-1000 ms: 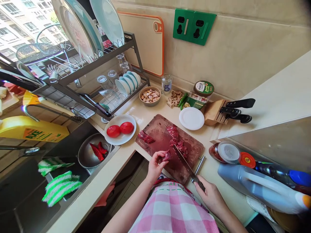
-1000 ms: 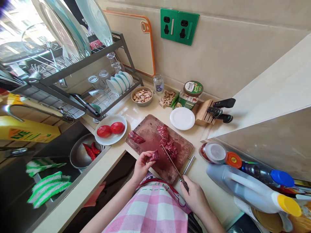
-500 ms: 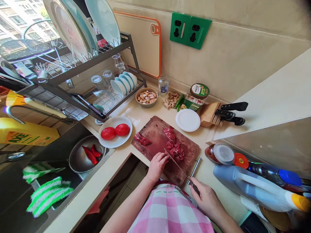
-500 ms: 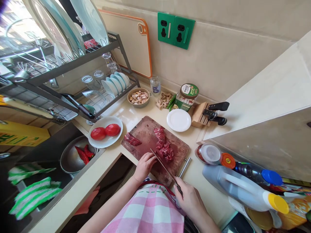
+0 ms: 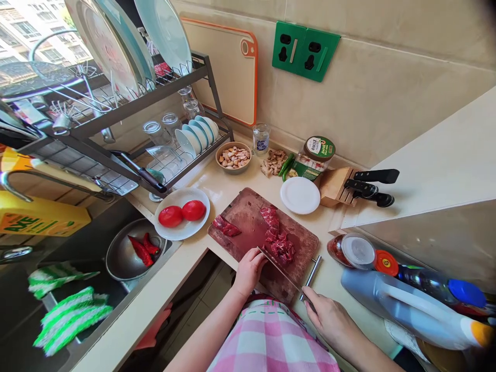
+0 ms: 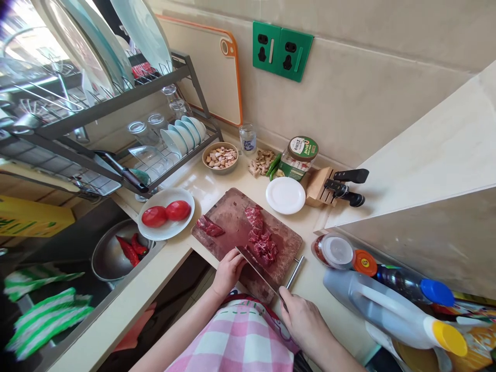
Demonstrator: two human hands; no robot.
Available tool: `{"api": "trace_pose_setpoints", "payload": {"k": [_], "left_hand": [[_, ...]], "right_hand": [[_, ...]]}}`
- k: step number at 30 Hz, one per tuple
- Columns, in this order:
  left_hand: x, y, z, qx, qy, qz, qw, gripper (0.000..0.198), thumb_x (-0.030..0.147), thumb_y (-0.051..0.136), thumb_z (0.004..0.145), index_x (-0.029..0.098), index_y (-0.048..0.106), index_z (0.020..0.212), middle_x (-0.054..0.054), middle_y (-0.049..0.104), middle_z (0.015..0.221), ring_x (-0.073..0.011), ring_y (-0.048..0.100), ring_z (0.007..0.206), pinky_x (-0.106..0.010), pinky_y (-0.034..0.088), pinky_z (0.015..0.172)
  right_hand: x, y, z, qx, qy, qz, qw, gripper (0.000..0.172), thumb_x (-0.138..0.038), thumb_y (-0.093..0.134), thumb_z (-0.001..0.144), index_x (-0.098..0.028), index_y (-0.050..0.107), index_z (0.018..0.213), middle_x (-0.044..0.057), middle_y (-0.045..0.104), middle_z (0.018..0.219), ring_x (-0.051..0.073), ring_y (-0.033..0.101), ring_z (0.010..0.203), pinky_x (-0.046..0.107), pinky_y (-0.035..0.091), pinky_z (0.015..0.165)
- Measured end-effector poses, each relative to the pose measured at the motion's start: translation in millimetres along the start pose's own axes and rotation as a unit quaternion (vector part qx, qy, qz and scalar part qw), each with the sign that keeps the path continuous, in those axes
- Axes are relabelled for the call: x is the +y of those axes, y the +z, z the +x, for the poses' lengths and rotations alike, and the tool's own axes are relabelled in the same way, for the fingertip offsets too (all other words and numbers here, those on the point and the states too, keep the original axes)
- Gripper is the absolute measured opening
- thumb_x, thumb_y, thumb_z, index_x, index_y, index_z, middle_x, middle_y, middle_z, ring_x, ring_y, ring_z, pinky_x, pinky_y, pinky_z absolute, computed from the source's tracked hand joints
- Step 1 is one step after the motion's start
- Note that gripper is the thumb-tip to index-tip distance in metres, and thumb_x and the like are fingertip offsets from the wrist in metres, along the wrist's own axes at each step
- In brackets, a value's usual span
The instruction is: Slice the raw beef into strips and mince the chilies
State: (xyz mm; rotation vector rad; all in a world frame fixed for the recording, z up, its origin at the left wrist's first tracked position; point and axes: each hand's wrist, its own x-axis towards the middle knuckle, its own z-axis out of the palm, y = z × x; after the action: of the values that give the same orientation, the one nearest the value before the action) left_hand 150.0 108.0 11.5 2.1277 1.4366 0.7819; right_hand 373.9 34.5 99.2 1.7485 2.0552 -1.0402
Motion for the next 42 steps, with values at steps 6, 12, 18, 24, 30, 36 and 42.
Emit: {"api": "trace_pose_setpoints", "payload": {"k": [6, 12, 18, 24, 30, 36, 42], "left_hand": [[-2, 0.4, -1, -0.001, -0.002, -0.021, 1.000, 0.022, 0.025, 0.041, 0.088, 0.021, 0.063, 0.093, -0.005, 0.061, 0.093, -0.0165, 0.058, 0.087, -0.031, 0.051, 0.077], [-3, 0.3, -1, -0.003, -0.013, -0.026, 1.000, 0.023, 0.022, 0.041, 0.087, 0.020, 0.064, 0.089, -0.005, 0.062, 0.093, -0.0165, 0.058, 0.086, -0.031, 0.051, 0.076], [-4, 0.0, 0, -0.020, -0.013, -0.032, 0.999, 0.024, 0.023, 0.040, 0.088, 0.021, 0.064, 0.091, -0.005, 0.061, 0.095, -0.0165, 0.058, 0.089, -0.031, 0.050, 0.078], [-5, 1.9, -1, -0.019, -0.026, -0.036, 0.999, 0.025, 0.023, 0.040, 0.088, 0.020, 0.065, 0.089, -0.005, 0.061, 0.092, -0.0162, 0.058, 0.086, -0.030, 0.051, 0.076], [-4, 2.9, -4, -0.025, -0.037, -0.026, 0.999, 0.025, 0.025, 0.041, 0.088, 0.022, 0.065, 0.092, -0.006, 0.061, 0.095, -0.0173, 0.057, 0.088, -0.032, 0.050, 0.077], [-4, 5.4, -4, 0.002, -0.062, -0.032, 0.998, 0.025, 0.029, 0.042, 0.087, 0.023, 0.066, 0.091, -0.005, 0.059, 0.094, -0.0158, 0.058, 0.083, -0.029, 0.049, 0.075], [-4, 5.3, -4, 0.003, -0.048, -0.012, 0.999, 0.024, 0.025, 0.042, 0.087, 0.021, 0.065, 0.089, -0.006, 0.060, 0.093, -0.0184, 0.055, 0.089, -0.033, 0.049, 0.078]], "right_hand": [[-10, -10, 5, -0.022, -0.009, -0.013, 1.000, 0.027, -0.021, 0.028, 0.085, -0.021, 0.049, 0.104, 0.005, 0.067, 0.076, 0.019, 0.063, 0.069, 0.023, 0.032, 0.054], [-25, -12, 22, 0.006, -0.004, -0.018, 1.000, 0.020, -0.021, 0.032, 0.086, -0.022, 0.049, 0.095, 0.005, 0.067, 0.078, 0.018, 0.063, 0.069, 0.023, 0.028, 0.052], [-11, 2, 4, -0.020, 0.006, -0.014, 1.000, 0.025, -0.019, 0.031, 0.085, -0.021, 0.047, 0.104, 0.005, 0.067, 0.075, 0.018, 0.063, 0.066, 0.024, 0.028, 0.051], [-40, 2, 51, 0.028, 0.013, -0.033, 0.999, 0.021, -0.023, 0.032, 0.088, -0.022, 0.049, 0.101, 0.004, 0.067, 0.078, 0.016, 0.063, 0.068, 0.022, 0.029, 0.051], [-28, 17, 48, 0.064, 0.010, -0.026, 0.998, 0.022, -0.023, 0.032, 0.088, -0.023, 0.049, 0.103, 0.004, 0.066, 0.082, 0.015, 0.062, 0.070, 0.021, 0.031, 0.053], [9, 21, 5, 0.057, 0.026, 0.104, 0.993, 0.029, -0.032, 0.028, 0.088, -0.023, 0.052, 0.101, 0.002, 0.065, 0.075, 0.015, 0.060, 0.067, 0.022, 0.035, 0.057], [-2, 8, -4, 0.044, 0.007, 0.093, 0.995, 0.029, -0.031, 0.030, 0.086, -0.027, 0.053, 0.102, 0.002, 0.066, 0.079, 0.016, 0.061, 0.071, 0.021, 0.036, 0.059]]}}
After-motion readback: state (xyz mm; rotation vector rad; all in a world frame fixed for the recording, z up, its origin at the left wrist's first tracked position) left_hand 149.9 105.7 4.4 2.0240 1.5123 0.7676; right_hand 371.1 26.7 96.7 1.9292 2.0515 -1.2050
